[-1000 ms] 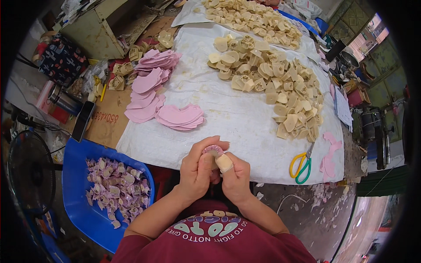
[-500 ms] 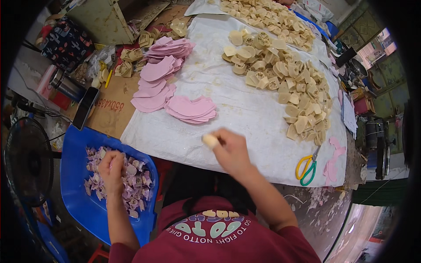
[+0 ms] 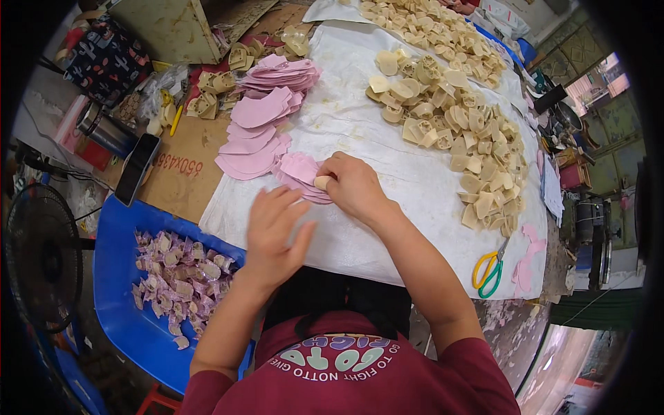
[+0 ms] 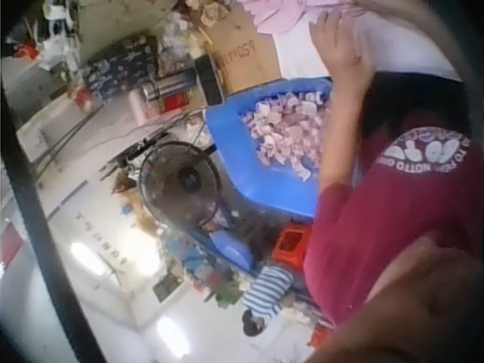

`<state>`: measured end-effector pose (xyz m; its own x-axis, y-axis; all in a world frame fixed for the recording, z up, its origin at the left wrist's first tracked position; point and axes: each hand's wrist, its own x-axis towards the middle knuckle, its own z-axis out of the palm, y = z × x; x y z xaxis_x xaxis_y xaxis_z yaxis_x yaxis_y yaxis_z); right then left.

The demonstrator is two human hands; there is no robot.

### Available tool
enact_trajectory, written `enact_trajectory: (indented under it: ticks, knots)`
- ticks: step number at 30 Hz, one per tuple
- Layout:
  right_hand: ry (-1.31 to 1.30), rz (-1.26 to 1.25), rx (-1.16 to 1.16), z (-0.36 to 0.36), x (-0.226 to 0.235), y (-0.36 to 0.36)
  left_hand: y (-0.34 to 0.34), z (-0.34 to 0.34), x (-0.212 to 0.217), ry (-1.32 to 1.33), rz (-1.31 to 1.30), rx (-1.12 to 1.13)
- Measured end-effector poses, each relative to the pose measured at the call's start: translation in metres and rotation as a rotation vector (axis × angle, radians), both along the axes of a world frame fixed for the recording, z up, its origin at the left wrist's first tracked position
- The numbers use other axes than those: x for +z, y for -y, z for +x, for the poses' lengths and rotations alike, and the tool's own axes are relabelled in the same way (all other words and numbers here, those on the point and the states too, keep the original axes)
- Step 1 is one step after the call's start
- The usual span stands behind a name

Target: The person repeatedly picks up pink foam cutouts and beige plastic molds from a table, inserts the foam into the molds, and places the assembled units into a blue bin. The person occasionally sorts through the pile of molds to find the correct orientation.

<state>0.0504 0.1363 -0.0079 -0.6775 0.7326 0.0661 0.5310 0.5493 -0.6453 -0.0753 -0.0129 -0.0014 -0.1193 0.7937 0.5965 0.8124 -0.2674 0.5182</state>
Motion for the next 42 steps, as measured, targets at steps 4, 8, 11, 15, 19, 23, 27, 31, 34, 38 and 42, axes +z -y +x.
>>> enact_trajectory:
  ticks: [4, 8, 11, 15, 19, 23, 27, 31, 34, 38, 42]
  knots:
    - [-0.287, -0.33, -0.121, 0.021, -0.006, -0.016, -0.031, 0.012, -0.042, 0.033, -0.05, -0.002]
    - [-0.594, -0.69, -0.33, 0.058, 0.0, -0.019, -0.026, 0.013, -0.047, 0.056, -0.004, 0.041]
    - [-0.586, -0.213, -0.278, 0.075, 0.002, 0.003, -0.021, 0.028, -0.023, 0.214, 0.017, 0.033]
    - [-0.428, 0.261, 0.016, 0.081, 0.009, 0.046, -0.022, 0.063, -0.008, 1.336, -0.392, -0.262]
    - [-0.349, 0.413, -0.053, 0.104, 0.004, 0.009, -0.032, 0.061, -0.028, 1.684, -0.564, -0.257]
    - [-0.087, 0.604, -0.266, 0.117, 0.011, -0.084, -0.035, 0.068, -0.04, 1.637, -0.503, -0.303]
    - [0.122, 0.681, -0.356, 0.114, -0.02, -0.115, -0.035, 0.063, -0.05, 1.674, -0.418, -0.403]
    - [0.001, 0.698, -0.411, 0.118, -0.031, -0.089, -0.033, 0.066, -0.045, 1.704, -0.307, -0.459]
    - [-0.063, 0.548, -0.449, 0.133, -0.02, -0.058, -0.033, 0.066, -0.049, 1.476, -0.416, -0.378]
    - [-0.189, 0.44, -0.392, 0.153, -0.021, -0.031, -0.032, 0.064, -0.053, 1.615, -0.389, -0.364]
    - [-0.298, 0.313, -0.393, 0.159, -0.024, -0.005, -0.033, 0.074, -0.047, 1.673, -0.357, -0.337]
